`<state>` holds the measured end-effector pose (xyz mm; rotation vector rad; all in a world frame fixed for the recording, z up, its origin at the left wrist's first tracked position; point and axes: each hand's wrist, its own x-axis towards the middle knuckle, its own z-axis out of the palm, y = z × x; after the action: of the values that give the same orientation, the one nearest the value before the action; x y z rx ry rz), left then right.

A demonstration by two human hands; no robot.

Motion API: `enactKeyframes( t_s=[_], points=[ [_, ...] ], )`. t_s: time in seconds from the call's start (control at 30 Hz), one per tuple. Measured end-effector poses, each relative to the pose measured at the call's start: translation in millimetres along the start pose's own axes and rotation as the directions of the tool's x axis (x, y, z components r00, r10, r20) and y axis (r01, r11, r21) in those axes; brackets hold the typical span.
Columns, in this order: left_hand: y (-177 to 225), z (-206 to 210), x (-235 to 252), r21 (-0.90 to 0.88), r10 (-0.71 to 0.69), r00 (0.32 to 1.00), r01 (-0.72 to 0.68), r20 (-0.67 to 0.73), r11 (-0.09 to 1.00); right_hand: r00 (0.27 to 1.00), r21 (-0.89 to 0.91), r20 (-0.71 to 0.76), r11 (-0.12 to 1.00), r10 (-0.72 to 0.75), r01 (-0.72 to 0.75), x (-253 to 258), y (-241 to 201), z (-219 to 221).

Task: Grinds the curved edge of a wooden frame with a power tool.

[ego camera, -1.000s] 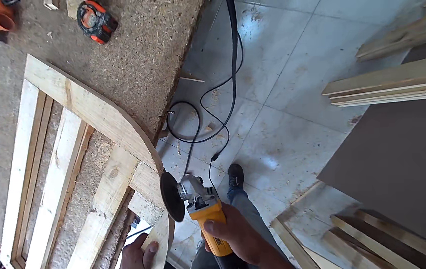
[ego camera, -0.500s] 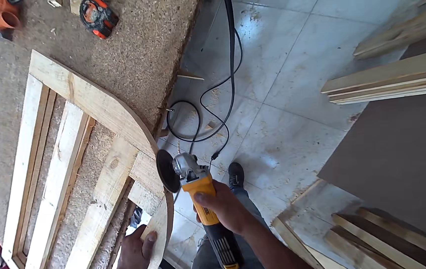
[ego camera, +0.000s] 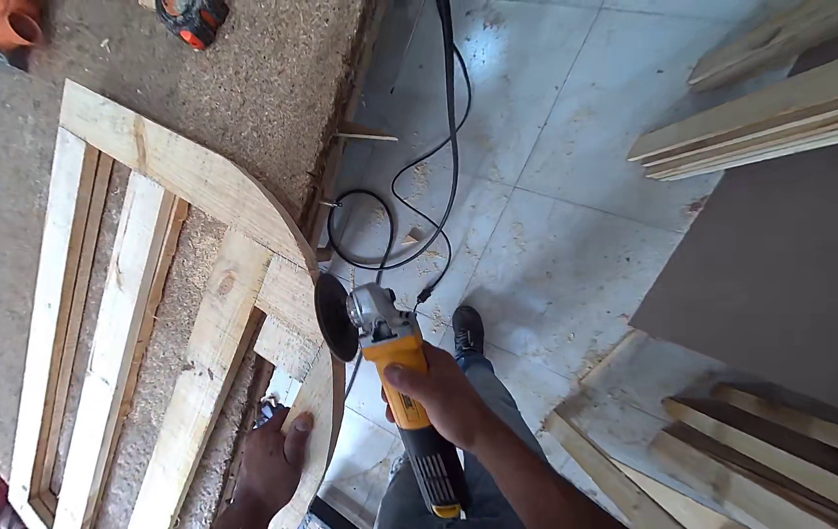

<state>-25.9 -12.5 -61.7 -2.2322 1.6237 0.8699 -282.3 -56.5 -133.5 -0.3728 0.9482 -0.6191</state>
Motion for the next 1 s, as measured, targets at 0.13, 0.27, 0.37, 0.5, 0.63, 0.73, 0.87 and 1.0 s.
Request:
enactKeyframes(
  t_s=[0.13,0.27,0.37,0.5,0.63,0.73,0.87,1.0],
  points=[
    [-0.7,-1.5,-1.6,-0.032,0.032,0.999,-0.033,-0.002,0.999,0.999,0.052,-0.047,0.998,0.029,-0.026,-58.7,60.9,9.4],
    [-0.3,-4.5,-1.7,-0.041,0.036,0.999,-0.035,0.033,0.999,0.996,0.097,-0.080,0.994,0.050,-0.042,-85.3,98.6,22.3],
    [-1.0,-5.0,-3.3,-0.041,0.029,0.999,-0.027,0.042,0.999,0.993,0.071,-0.099,0.995,-0.061,0.068,-57.6,74.5,27.8],
    [-4.9,-1.6,-6.6,-0.044,0.013,0.999,-0.011,0.036,0.999,0.991,0.045,-0.086,0.993,-0.106,0.110,-24.5,59.4,20.7],
    [-6.7,-0.6,-8.7,-0.028,0.012,0.999,-0.011,0.041,1.000,0.989,0.070,-0.126,0.994,-0.073,0.082,-76.8,112.6,37.2],
    [-8.0,0.0,-9.3,-0.031,0.012,0.999,-0.010,0.042,0.999,0.990,0.119,-0.131,0.991,-0.049,0.065,-108.7,144.4,55.9],
    [-10.2,2.8,-9.9,-0.025,0.026,1.000,-0.026,0.015,0.999,0.980,0.078,-0.182,0.992,-0.085,0.101,-78.3,112.6,51.6],
    [-13.5,5.4,-10.7,-0.025,0.029,1.000,-0.029,-0.005,0.999,0.977,-0.023,-0.147,0.988,-0.154,0.152,-46.6,97.6,31.4]
  ],
)
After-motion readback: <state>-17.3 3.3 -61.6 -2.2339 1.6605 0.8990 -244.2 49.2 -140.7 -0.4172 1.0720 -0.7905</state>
